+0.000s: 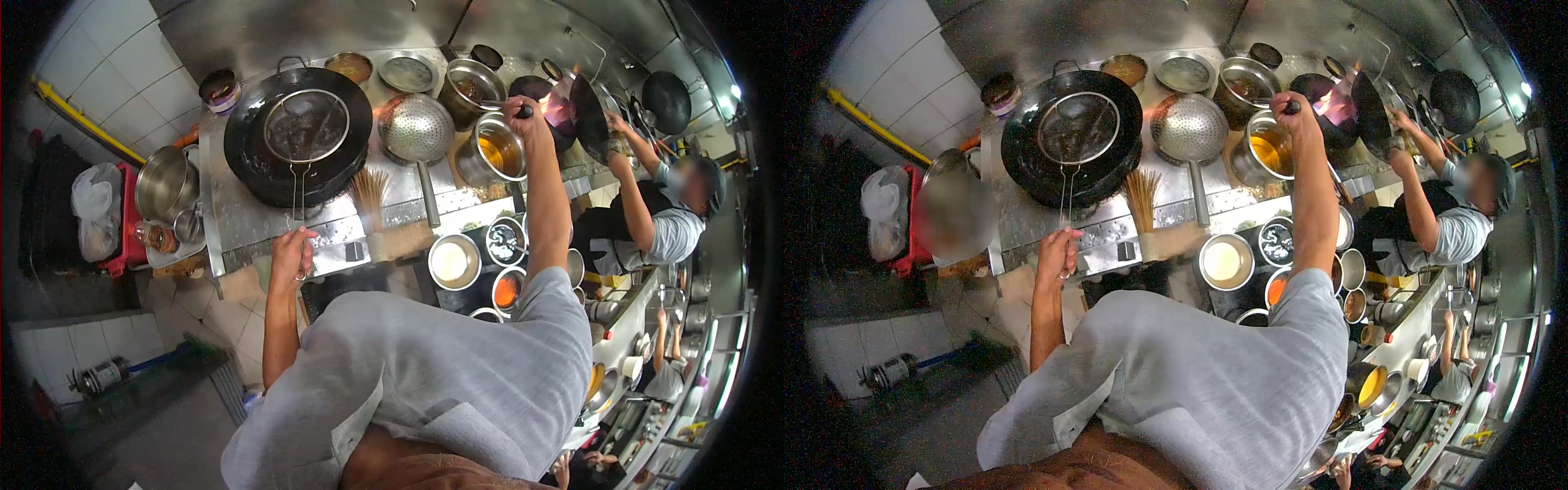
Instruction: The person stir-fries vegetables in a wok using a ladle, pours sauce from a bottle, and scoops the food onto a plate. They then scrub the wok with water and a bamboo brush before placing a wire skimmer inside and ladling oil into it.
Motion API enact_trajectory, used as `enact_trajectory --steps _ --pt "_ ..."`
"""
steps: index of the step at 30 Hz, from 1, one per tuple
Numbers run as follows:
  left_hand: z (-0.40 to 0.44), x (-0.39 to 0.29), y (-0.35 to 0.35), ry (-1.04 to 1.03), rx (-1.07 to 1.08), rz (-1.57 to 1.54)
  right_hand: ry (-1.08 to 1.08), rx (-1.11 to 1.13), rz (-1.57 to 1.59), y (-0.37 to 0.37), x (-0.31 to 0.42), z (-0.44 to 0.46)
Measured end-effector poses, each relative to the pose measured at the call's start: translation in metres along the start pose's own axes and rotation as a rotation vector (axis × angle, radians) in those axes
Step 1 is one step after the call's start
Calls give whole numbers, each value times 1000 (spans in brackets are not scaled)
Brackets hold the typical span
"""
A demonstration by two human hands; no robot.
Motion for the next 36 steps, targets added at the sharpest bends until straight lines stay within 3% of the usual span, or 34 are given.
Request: enact_trajectory --steps 2,4,6,12,23,36 --pt "-1 0 -1 -5 -9 6 51 164 289 -5 0 -2" --pt "-1 2 -2 -6 -1 -9 154 148 294 3 -5 -3" --pt "-2 2 -1 -9 -6 -6 231 318 347 2 -15 -10" --pt "3 4 3 12 11 23 172 263 400 -4 -34 -36" --pt "11 8 9 5 69 5 251 311 203 -69 -100 -123" --pt "14 5 21 0 127 -36 58 329 317 -152 -285 -163"
Point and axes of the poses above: each hand's wrist, its own z-axis towards the middle knuckle, its own y-axis out of the back of the hand, x = y × z, the point moved 4 cm from there along z, towards the middle knuckle, and after that the axes turned 2 degrees about -y, right-handed, at the moved point
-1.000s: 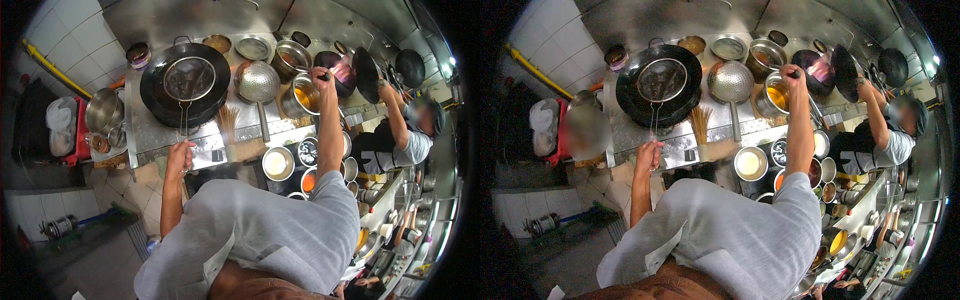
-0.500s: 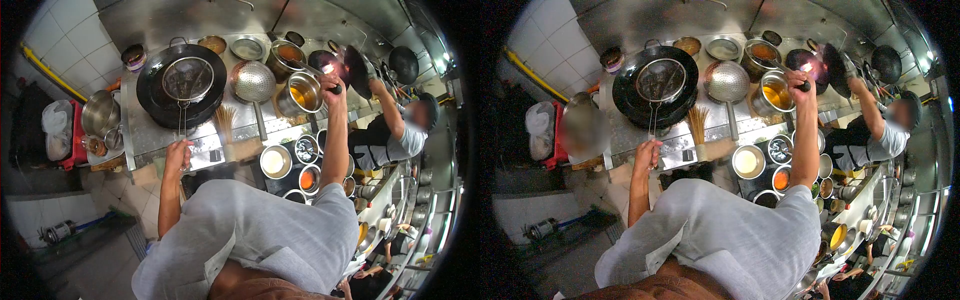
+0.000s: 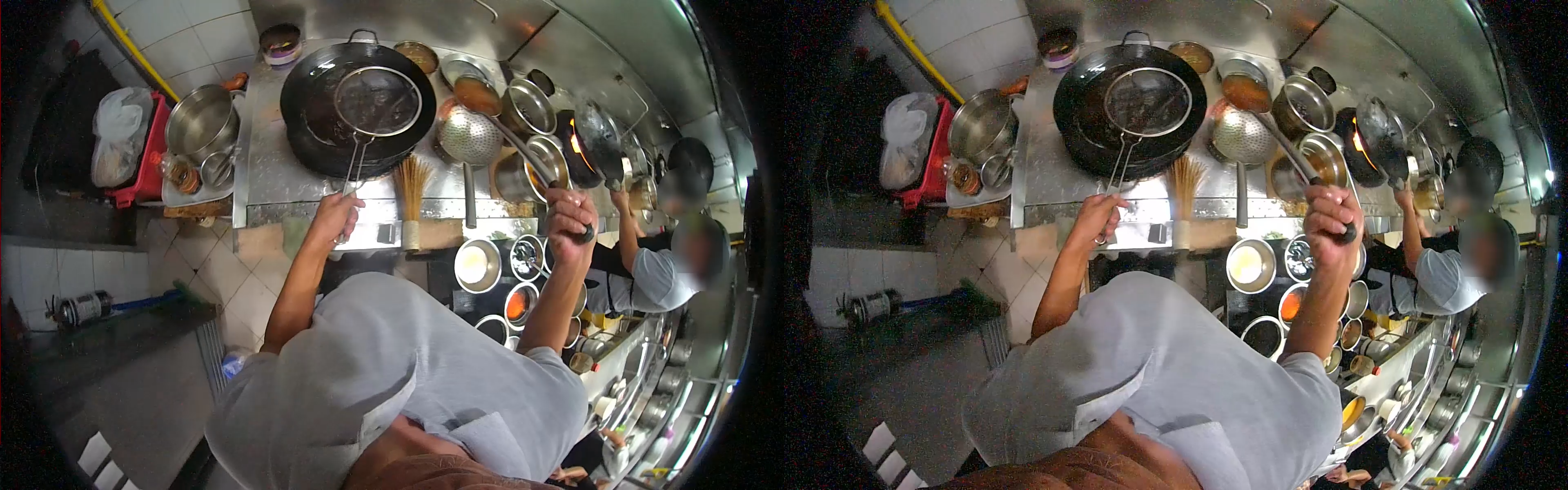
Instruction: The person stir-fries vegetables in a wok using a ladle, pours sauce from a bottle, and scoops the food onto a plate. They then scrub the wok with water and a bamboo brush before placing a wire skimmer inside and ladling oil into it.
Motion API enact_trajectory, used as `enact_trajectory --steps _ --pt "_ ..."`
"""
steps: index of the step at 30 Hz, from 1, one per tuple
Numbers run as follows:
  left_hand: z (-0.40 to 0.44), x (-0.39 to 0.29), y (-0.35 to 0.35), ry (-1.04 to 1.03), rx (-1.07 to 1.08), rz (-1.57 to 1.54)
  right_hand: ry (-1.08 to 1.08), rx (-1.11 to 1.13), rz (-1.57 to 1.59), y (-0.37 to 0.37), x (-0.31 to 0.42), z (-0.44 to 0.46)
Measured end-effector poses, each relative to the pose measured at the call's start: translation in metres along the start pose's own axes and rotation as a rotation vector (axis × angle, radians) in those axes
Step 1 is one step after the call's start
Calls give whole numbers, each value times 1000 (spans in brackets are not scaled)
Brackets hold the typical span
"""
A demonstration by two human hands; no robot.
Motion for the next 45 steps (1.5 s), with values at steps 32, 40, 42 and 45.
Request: enact_trajectory --steps 32,40,42,45 --pt "9 10 12 -55 -55 -59 327 -629 -1770 75 193 70" --pt "5 8 5 -16 -165 44 162 -343 -1406 138 351 109" --pt "7 13 6 -45 -115 13 320 -354 -1279 101 307 101" --pt "-7 -4 -10 10 -141 32 232 -524 -924 119 338 122"
Point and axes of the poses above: each hand's wrist, its own z-axis towards the middle knuckle, its own y-axis out of the back of the hand, x = y × z, the point moved 4 cm from there along z, towards the middle knuckle, and after that the axes turned 2 degrees about -y, right-handed, at the moved point
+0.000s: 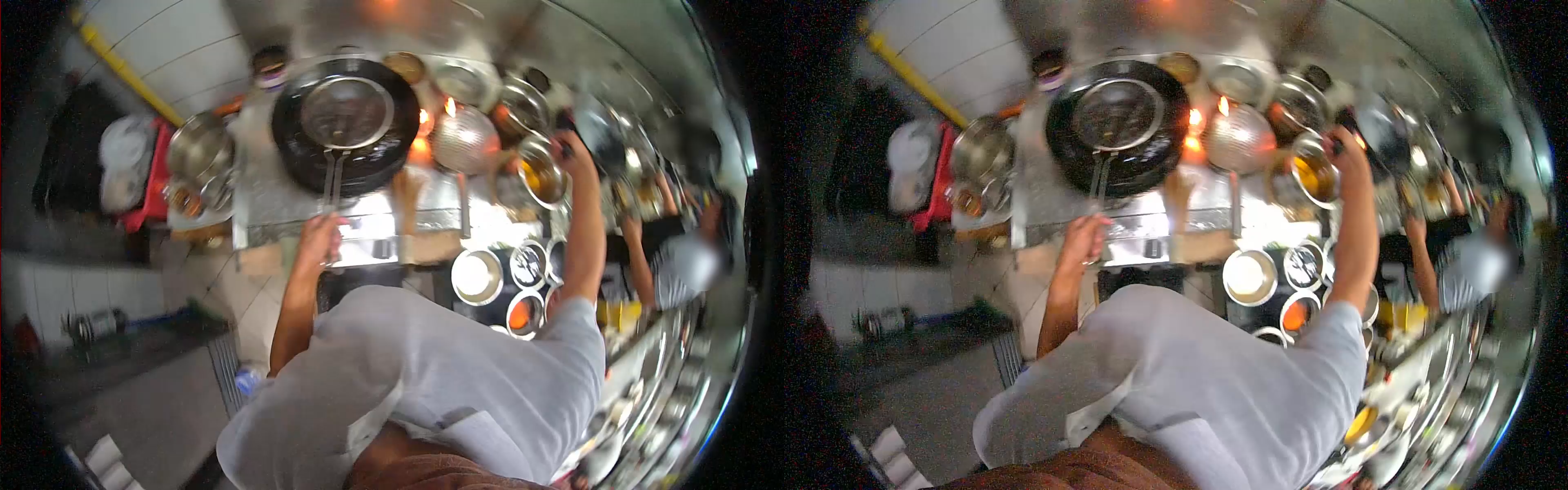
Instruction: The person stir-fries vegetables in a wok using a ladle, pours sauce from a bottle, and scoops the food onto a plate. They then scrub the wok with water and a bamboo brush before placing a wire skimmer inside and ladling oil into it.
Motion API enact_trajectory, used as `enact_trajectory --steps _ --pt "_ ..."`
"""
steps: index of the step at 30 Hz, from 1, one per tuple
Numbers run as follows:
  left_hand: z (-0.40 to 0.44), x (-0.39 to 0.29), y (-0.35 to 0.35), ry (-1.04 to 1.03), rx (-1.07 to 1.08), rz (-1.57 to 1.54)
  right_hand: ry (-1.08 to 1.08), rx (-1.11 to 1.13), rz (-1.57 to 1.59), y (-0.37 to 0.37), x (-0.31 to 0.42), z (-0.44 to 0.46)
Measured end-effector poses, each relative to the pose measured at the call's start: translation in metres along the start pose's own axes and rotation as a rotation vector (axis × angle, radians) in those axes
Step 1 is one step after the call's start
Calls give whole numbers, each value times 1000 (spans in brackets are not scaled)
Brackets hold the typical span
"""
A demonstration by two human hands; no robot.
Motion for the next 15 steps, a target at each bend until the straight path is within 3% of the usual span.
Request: enact_trajectory --steps 2,4,8,10,15 --pt "0 3 -4 19 41 -8 -97 100 147 -36 1 -21" --pt "1 6 -2 19 15 -38 -264 137 546 -27 0 5" --pt "0 2 -4 4 33 -28 -252 254 770 -35 -5 2" --pt "2 4 -2 2 19 -1 -138 409 996 -41 -10 -11" --pt "5 4 1 4 15 13 -104 362 1045 -51 -18 -38"
Point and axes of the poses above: each hand's wrist, its own z-axis towards the middle knuckle, its own y-axis out of the back of the hand, x = y × z, the point moved 4 cm from there along z, towards the middle knuckle, and after that the axes turned 2 degrees about -y, right-handed, at the moved point
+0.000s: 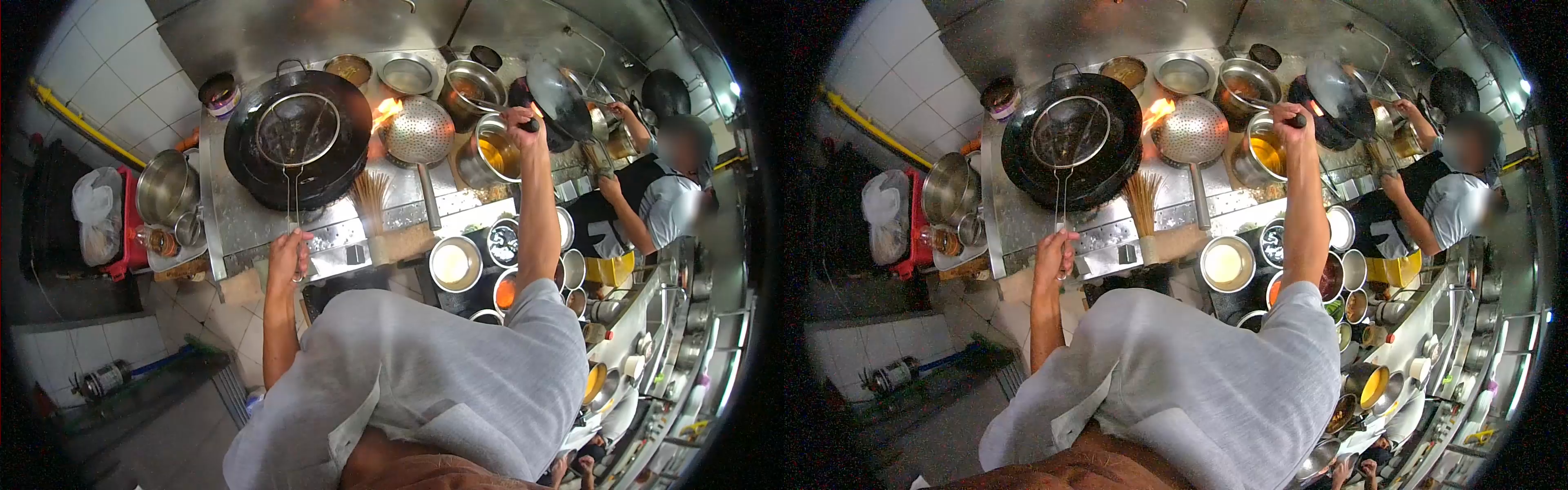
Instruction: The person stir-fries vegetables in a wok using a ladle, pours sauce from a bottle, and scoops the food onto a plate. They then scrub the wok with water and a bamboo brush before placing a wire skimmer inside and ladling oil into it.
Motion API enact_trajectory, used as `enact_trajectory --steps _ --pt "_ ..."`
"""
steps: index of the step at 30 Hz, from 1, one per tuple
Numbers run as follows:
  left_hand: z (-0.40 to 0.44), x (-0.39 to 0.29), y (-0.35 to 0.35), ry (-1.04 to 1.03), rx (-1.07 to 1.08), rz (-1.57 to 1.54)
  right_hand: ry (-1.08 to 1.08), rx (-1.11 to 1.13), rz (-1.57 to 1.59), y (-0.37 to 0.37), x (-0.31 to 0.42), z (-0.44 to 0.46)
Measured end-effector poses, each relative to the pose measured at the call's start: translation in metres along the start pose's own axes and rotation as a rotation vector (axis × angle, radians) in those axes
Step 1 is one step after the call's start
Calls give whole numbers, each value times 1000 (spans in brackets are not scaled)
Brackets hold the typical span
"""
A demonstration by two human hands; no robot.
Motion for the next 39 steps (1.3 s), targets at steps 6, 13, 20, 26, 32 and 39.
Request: enact_trajectory --steps 6,13,20,26,32,39 --pt "4 1 4 6 17 -12 -66 56 -66 -21 -24 -42" --pt "8 2 10 -31 51 -25 -61 38 -247 -56 -90 -103" --pt "1 -2 14 -6 77 -27 -118 -15 -226 -75 -207 -150" --pt "2 1 18 -21 90 -35 -251 44 -86 -40 -275 -150" --pt "0 2 21 -48 93 -13 -350 -135 -462 17 -330 -116" --pt "-4 5 25 -77 20 74 -108 -157 -1823 30 -334 -119"
Point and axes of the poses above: each hand's wrist, its own z-axis towards the middle knuckle, its own y-axis out of the back of the hand, x = y × z, the point moved 4 cm from there along z, towards the middle knuckle, and after that the axes turned 2 degrees about -y, right-handed, at the moved point
